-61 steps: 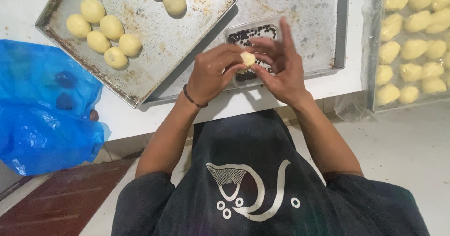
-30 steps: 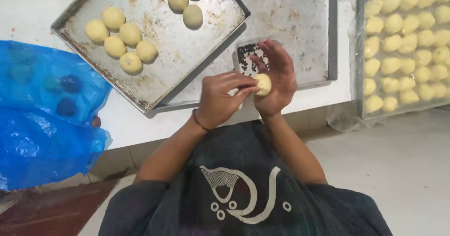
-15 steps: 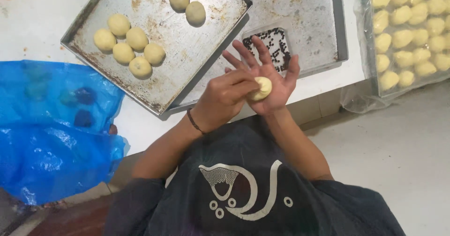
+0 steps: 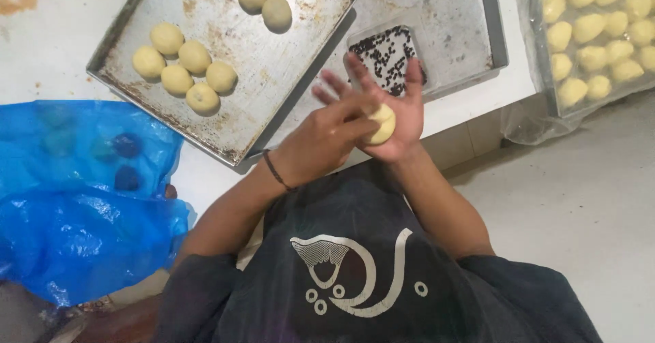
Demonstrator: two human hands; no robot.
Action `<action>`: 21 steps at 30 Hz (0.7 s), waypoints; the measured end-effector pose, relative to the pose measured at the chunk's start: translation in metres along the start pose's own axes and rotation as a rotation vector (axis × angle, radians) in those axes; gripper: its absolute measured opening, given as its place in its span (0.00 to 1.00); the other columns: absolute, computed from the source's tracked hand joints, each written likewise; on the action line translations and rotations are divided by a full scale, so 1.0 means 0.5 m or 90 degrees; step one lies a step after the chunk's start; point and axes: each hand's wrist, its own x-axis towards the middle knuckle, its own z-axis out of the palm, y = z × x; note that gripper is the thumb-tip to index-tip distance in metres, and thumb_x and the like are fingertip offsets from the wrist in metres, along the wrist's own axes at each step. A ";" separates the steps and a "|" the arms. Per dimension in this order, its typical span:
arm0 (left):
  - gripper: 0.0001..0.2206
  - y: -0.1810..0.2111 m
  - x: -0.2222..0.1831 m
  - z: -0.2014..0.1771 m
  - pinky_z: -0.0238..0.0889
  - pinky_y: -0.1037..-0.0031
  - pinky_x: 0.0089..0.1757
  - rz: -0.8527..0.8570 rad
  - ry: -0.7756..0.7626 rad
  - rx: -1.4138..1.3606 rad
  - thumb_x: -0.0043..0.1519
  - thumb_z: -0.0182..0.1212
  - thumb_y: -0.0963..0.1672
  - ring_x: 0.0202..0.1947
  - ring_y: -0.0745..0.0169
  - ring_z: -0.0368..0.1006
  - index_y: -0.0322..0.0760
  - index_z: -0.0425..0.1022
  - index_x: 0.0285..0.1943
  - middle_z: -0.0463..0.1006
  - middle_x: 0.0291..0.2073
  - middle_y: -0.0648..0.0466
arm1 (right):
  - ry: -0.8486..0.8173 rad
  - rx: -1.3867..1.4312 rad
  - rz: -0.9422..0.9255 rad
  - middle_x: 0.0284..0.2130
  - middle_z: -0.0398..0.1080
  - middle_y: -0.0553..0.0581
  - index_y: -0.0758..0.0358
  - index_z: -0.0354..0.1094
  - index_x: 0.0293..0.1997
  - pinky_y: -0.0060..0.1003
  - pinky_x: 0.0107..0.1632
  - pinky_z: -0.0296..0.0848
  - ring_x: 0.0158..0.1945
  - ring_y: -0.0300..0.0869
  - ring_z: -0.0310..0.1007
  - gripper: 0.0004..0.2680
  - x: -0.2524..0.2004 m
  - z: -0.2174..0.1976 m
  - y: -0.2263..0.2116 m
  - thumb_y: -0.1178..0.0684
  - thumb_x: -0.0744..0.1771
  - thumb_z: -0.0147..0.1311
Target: Filling dough balls with chocolate chips and rolling them into shape on a baking tray
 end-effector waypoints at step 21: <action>0.04 -0.026 0.033 0.165 0.74 0.68 0.41 -0.099 -0.023 0.140 0.67 0.57 0.40 0.41 0.51 0.80 0.38 0.79 0.41 0.77 0.38 0.53 | 0.001 -0.027 0.127 0.67 0.59 0.72 0.53 0.55 0.70 0.69 0.66 0.62 0.70 0.65 0.59 0.35 -0.048 -0.059 -0.149 0.17 0.64 0.31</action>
